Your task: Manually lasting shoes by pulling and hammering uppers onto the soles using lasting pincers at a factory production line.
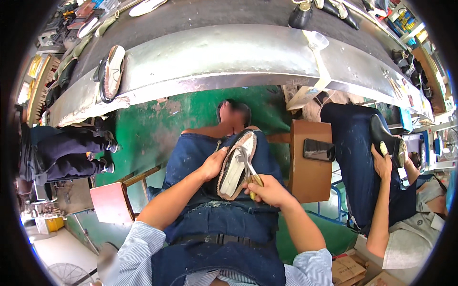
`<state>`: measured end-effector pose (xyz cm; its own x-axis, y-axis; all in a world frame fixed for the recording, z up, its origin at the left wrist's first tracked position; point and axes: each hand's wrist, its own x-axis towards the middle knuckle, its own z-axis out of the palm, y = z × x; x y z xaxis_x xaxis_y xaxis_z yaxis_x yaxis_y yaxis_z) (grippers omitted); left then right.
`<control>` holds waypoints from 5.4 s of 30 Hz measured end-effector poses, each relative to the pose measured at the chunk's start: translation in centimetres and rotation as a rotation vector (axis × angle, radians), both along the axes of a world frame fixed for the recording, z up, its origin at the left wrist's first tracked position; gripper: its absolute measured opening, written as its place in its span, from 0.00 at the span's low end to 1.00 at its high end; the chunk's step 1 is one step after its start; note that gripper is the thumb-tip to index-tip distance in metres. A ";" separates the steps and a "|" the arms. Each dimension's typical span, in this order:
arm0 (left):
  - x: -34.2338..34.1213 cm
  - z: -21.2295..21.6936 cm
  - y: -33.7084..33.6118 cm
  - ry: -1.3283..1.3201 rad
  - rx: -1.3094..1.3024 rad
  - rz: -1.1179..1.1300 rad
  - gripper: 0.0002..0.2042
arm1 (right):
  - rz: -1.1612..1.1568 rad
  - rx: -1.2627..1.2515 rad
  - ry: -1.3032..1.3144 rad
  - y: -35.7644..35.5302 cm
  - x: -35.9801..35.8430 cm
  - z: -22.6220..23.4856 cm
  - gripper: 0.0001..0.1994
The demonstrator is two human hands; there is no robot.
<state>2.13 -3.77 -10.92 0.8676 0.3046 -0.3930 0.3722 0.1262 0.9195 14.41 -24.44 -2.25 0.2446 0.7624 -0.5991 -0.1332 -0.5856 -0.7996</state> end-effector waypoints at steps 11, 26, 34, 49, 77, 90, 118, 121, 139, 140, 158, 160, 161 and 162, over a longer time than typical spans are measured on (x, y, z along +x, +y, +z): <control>-0.2 -0.7 -1.8 0.075 0.321 0.134 0.23 | 0.179 -0.144 -0.271 -1.8 -0.2 5.6 0.13; -1.5 1.3 -3.1 -0.075 0.498 0.129 0.22 | 0.520 -0.088 -0.761 -0.7 -0.3 7.4 0.28; -2.1 1.0 -3.1 -0.079 0.470 0.177 0.22 | 0.644 -0.230 -0.672 1.8 0.5 10.1 0.26; -3.9 1.6 -3.5 -0.130 0.188 0.255 0.26 | 0.749 -0.292 -0.699 4.8 0.3 8.3 0.14; -1.8 5.0 -2.2 -0.178 0.444 0.157 0.36 | -0.023 -0.002 0.231 3.5 1.1 1.0 0.12; -0.7 6.4 -1.5 -0.051 0.648 -0.024 0.23 | -0.103 -0.061 0.260 0.1 4.4 2.4 0.19; -0.4 5.8 -0.8 0.106 0.305 -0.020 0.41 | 0.301 -0.048 -0.721 3.2 0.3 1.7 0.19; 0.1 5.7 0.8 0.098 0.028 -0.016 0.38 | 0.230 -0.115 -0.442 1.9 1.1 3.4 0.16; -6.1 1.1 -4.3 -0.155 0.242 -0.114 0.46 | 0.367 -0.149 0.505 -4.1 3.3 -2.1 0.15; -6.2 1.0 -4.4 -0.148 0.232 -0.122 0.46 | 0.397 -0.178 0.544 -3.8 3.2 -1.2 0.15; -4.1 0.9 -3.4 -0.079 0.261 -0.192 0.58 | 0.335 -0.024 -0.600 -1.4 -1.8 -0.3 0.12; -4.3 0.2 -3.2 -0.097 0.256 -0.184 0.59 | 0.291 0.035 -0.637 -1.2 -1.1 0.0 0.17; -4.0 0.1 -3.7 -0.083 0.246 -0.181 0.59 | 0.229 0.052 -0.666 -0.8 -0.8 0.2 0.22; -3.3 0.4 -3.6 -0.051 0.309 -0.200 0.58 | 0.243 0.077 -0.671 -0.2 -0.4 0.0 0.22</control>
<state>-1.21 -7.37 -10.56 0.9381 0.2242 -0.2641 0.3144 -0.2310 0.9207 14.01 -24.60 -2.20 0.3593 0.8763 -0.3210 0.5287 -0.4746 -0.7037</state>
